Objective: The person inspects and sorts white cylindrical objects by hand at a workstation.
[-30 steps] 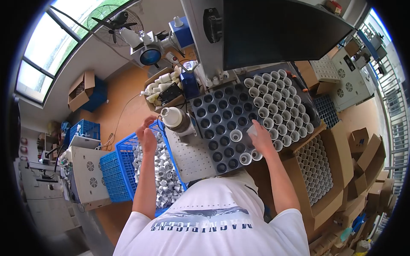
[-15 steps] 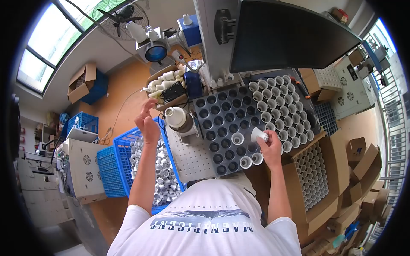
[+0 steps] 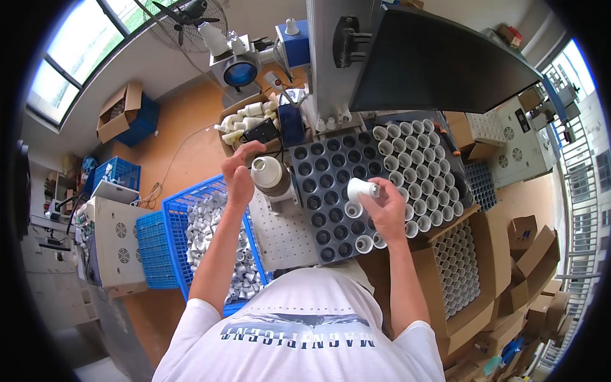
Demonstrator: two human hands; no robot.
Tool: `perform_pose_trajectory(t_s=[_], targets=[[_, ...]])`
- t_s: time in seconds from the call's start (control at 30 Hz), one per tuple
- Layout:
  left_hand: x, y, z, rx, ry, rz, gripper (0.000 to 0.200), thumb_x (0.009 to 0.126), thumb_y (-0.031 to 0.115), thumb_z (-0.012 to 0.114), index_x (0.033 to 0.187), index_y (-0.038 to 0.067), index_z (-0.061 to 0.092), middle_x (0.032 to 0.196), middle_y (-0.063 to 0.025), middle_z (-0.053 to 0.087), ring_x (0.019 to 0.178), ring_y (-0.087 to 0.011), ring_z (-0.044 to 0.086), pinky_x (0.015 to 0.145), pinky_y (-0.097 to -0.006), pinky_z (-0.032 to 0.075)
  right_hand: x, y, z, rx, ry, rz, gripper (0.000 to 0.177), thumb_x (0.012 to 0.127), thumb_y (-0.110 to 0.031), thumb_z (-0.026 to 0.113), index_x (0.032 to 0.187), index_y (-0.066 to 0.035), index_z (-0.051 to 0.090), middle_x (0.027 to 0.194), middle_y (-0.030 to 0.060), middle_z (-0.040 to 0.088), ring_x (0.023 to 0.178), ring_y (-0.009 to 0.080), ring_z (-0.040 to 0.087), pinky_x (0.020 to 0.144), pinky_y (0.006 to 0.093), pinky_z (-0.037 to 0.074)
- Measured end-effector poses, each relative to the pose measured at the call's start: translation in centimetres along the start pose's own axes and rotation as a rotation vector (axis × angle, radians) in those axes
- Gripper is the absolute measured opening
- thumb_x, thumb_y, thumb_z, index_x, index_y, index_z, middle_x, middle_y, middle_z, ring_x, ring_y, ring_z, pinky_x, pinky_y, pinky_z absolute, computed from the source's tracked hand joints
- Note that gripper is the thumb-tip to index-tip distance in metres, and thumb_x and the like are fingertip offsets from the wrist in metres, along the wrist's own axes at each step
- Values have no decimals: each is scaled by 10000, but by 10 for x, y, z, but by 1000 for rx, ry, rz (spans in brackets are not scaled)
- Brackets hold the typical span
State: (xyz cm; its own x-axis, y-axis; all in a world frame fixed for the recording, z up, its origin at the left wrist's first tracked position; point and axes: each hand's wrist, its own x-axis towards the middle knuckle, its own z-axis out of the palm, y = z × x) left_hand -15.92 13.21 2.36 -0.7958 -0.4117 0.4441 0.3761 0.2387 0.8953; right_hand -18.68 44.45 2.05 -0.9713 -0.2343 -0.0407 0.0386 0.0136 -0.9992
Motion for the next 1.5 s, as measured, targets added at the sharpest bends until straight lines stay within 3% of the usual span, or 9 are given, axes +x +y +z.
perform_pose_trajectory(t_s=[0.13, 0.33, 0.37, 0.47, 0.67, 0.83, 0.97, 1.27, 1.5], targets=[[5, 17, 2, 46, -131, -117, 261, 586, 31, 352, 635, -58, 593, 722, -134, 627, 680, -189, 560, 684, -270, 442, 21, -45, 72, -116, -214, -62, 355, 801, -119, 746, 1105, -3, 603, 949, 41, 647, 822, 71, 610, 721, 222, 493], [-28, 22, -108, 25, 342, -85, 243, 596, 17, 340, 638, -50, 570, 697, -82, 592, 604, -129, 508, 567, -221, 399, 58, -46, 157, -467, -431, -334, 399, 779, -182, 771, 1097, 14, 631, 848, 54, 640, 672, 99, 557, 649, 255, 478], [-49, 14, -142, 390, 405, -171, 253, 596, 7, 346, 663, -54, 583, 719, -82, 604, 649, -137, 531, 637, -237, 426, 60, -44, 163, -529, -427, -364, 398, 777, -186, 769, 1092, 15, 634, 838, 63, 637, 670, 117, 562, 651, 262, 479], [-135, -43, -229, 463, 569, -122, 310, 626, 11, 348, 761, -85, 609, 817, -113, 643, 803, -196, 596, 883, -302, 443, 55, -48, 170, -660, -390, -398, 387, 770, -232, 744, 1061, 1, 641, 835, 104, 628, 703, 218, 595, 679, 330, 484], [-318, -105, -257, 413, 871, -550, 238, 746, -1, 347, 814, -45, 571, 866, -117, 618, 865, -211, 585, 878, -350, 459, 41, -48, 187, -746, -228, -400, 319, 779, -267, 713, 974, -29, 628, 841, 109, 637, 749, 301, 624, 673, 389, 495], [-331, -117, -178, 365, 515, -663, 270, 714, 4, 381, 782, -30, 639, 749, -106, 630, 756, -183, 581, 753, -312, 468, 34, -25, 188, -754, -110, -516, 381, 800, -304, 715, 1045, -32, 609, 785, 98, 616, 670, 273, 604, 620, 366, 486], [-306, -97, -154, 404, 265, -635, 295, 684, 6, 354, 793, -39, 624, 771, -101, 633, 779, -179, 586, 797, -288, 452, 24, -16, 131, -623, -40, -316, 500, 811, -339, 722, 1174, -22, 587, 706, 45, 528, 597, 178, 514, 604, 303, 460], [-300, -87, -136, 428, 148, -663, 284, 661, -15, 395, 811, -31, 636, 708, -120, 622, 682, -219, 579, 703, -318, 456, -4, 88, 27, -1278, -328, 106, 625, 780, -281, 738, 1331, -127, 487, 1279, 167, 468, 1168, 341, 513, 926, 451, 475], [-256, -76, -104, 407, -10, -606, 302, 660, -23, 397, 866, -27, 617, 841, -153, 651, 874, -283, 622, 861, -370, 467, -7, 74, 13, -861, -128, 163, 442, 728, -144, 692, 1117, -51, 507, 963, 184, 600, 924, 377, 607, 837, 418, 485]])
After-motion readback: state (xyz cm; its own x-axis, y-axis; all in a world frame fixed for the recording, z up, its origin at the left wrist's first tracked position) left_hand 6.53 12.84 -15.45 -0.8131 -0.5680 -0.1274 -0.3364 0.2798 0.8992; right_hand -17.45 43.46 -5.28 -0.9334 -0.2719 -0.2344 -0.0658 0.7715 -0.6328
